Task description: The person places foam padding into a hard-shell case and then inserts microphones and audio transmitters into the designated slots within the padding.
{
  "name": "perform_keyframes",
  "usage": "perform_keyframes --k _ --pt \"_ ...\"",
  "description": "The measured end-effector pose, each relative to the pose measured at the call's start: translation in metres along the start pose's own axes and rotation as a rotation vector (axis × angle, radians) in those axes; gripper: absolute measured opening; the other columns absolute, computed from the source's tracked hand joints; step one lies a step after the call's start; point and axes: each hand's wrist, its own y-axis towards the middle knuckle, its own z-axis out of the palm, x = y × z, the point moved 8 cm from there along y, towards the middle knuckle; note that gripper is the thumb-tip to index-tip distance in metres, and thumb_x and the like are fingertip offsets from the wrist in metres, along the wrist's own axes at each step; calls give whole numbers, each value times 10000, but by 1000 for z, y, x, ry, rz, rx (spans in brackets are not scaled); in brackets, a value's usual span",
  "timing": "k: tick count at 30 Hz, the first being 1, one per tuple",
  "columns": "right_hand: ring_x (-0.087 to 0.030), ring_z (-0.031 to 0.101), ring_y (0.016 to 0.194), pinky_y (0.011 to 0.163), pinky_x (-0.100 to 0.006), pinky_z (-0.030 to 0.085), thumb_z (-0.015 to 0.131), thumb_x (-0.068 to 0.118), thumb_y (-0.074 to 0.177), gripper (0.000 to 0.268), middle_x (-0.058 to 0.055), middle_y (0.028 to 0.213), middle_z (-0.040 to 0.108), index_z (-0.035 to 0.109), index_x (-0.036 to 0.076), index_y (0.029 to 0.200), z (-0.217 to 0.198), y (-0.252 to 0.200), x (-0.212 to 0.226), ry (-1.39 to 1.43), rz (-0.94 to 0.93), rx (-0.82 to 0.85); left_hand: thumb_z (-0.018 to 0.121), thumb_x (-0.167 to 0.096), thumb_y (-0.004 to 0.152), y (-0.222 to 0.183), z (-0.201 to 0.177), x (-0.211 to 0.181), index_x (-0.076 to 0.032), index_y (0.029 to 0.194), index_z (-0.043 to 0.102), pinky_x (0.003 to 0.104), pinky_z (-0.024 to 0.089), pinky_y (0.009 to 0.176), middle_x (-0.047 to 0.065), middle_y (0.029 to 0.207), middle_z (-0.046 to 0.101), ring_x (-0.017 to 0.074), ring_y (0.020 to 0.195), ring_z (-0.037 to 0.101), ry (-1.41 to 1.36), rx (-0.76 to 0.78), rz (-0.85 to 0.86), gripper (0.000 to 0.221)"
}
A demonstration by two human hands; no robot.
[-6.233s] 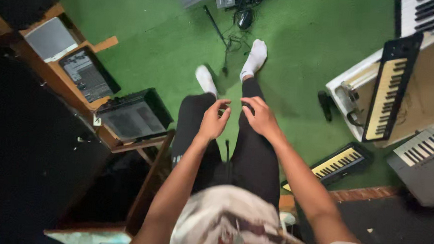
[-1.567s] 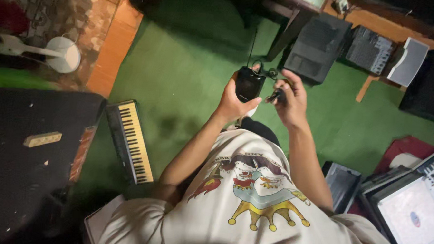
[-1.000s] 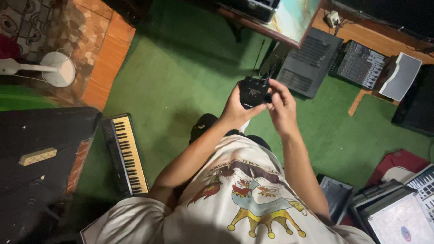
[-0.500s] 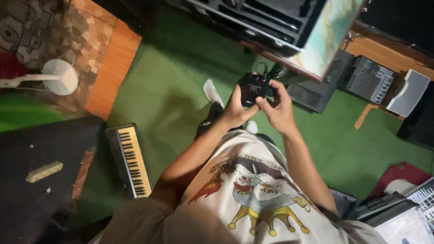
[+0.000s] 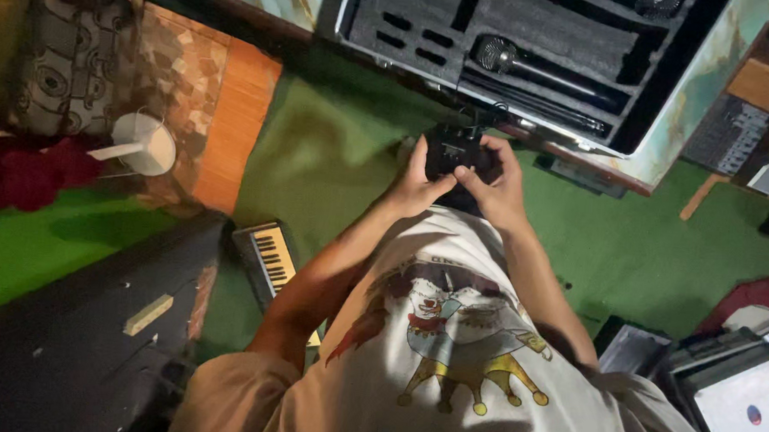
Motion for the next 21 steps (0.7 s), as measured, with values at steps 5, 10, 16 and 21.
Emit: perform_keyframes --k 5,10,16,21 --pt "-85 561 1060 961 -256 484 792 24 921 502 7 1198 586 531 49 1348 -11 28 -1 -56 33 30 770 -188 927 29 -4 18 -3 1516 322 361 491 1092 101 1332 604 186 1220 597 -246 63 -57 763" --pt "-99 537 1198 1063 -277 455 759 39 950 493 -5 1288 562 540 49 1391 -21 67 14 1 -21 111 791 -147 903 65 -17 16 13 1523 333 374 414 1144 120 1399 530 198 1300 501 -145 66 5 787" --pt "-111 541 1100 1000 -286 467 774 45 936 500 -7 1251 574 547 43 1381 -22 111 26 -29 56 75 785 -173 919 113 -28 -1 9 1473 387 362 480 1085 117 1323 579 194 1224 563 -92 28 -50 706" --pt "-123 563 1173 1054 -294 472 733 45 969 436 -27 1249 605 551 35 1365 -20 130 34 -5 91 108 771 -217 956 126 -36 -25 22 1425 406 362 536 999 172 1247 657 230 1147 659 143 36 -134 640"
